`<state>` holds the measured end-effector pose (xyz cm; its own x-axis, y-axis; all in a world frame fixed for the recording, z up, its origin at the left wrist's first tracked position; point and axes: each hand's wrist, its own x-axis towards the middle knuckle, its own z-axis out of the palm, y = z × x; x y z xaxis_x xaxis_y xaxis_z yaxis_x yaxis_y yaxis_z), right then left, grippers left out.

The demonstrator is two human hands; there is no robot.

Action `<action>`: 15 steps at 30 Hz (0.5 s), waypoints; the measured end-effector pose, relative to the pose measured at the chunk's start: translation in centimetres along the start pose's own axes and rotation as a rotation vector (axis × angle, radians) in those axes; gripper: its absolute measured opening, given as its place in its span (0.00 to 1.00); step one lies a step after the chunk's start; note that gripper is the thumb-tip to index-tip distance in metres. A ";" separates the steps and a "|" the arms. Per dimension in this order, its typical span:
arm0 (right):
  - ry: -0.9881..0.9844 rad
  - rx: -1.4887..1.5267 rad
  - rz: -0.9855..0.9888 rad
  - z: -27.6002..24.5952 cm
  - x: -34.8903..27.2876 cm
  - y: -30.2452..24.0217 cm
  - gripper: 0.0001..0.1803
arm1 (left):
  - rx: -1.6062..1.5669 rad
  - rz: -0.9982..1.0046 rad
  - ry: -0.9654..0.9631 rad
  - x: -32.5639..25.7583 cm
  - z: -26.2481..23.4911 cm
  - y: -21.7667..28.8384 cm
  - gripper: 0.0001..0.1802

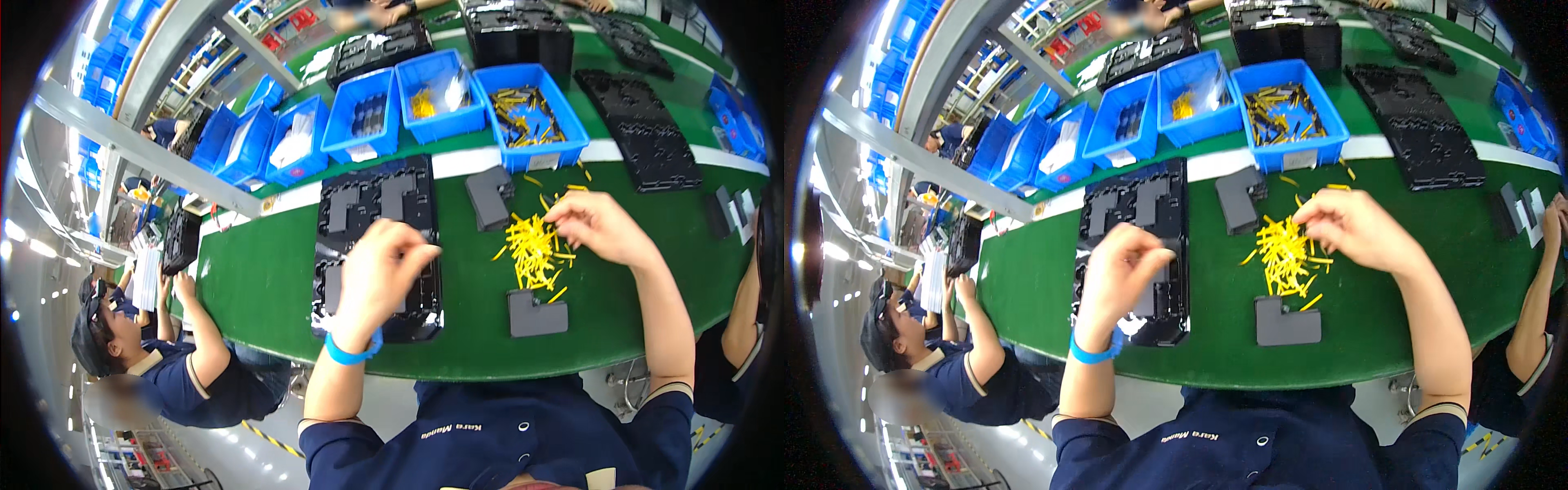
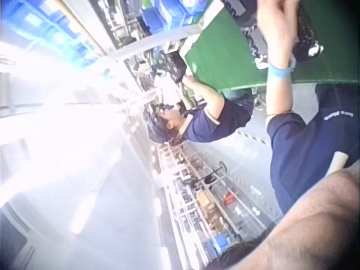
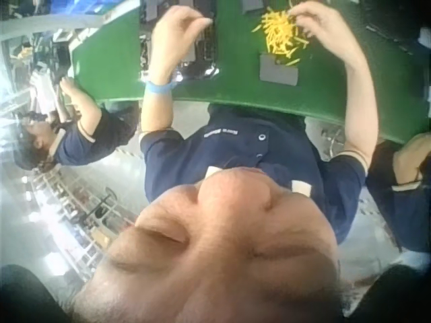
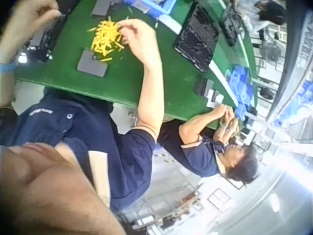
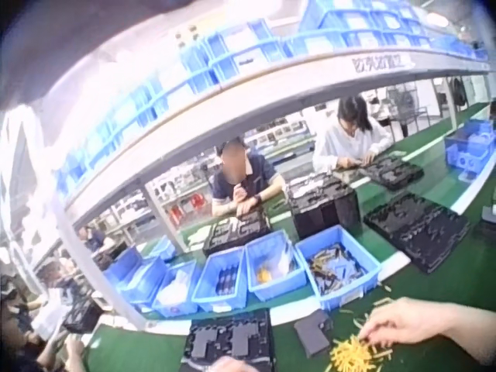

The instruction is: Assembling small yellow components into black plastic housings on a production line.

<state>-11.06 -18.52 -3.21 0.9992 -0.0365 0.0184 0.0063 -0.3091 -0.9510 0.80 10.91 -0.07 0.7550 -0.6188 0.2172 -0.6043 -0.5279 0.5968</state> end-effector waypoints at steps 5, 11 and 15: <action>-0.094 -0.022 -0.023 1.2 -0.8 -1.2 0.05 | -0.089 0.218 -0.216 2.0 5.0 5.4 0.09; -0.103 -0.078 -0.049 1.3 -1.3 -2.1 0.06 | -0.273 0.098 -0.277 1.4 7.3 6.1 0.07; -0.090 -0.209 -0.193 1.5 -0.7 -1.9 0.05 | -0.264 0.119 -0.265 1.4 7.7 5.2 0.07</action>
<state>-11.71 -16.50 -1.87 0.9800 0.1238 0.1558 0.1969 -0.4915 -0.8483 -3.23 2.79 -2.63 0.5705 -0.8138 0.1103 -0.5712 -0.2967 0.7653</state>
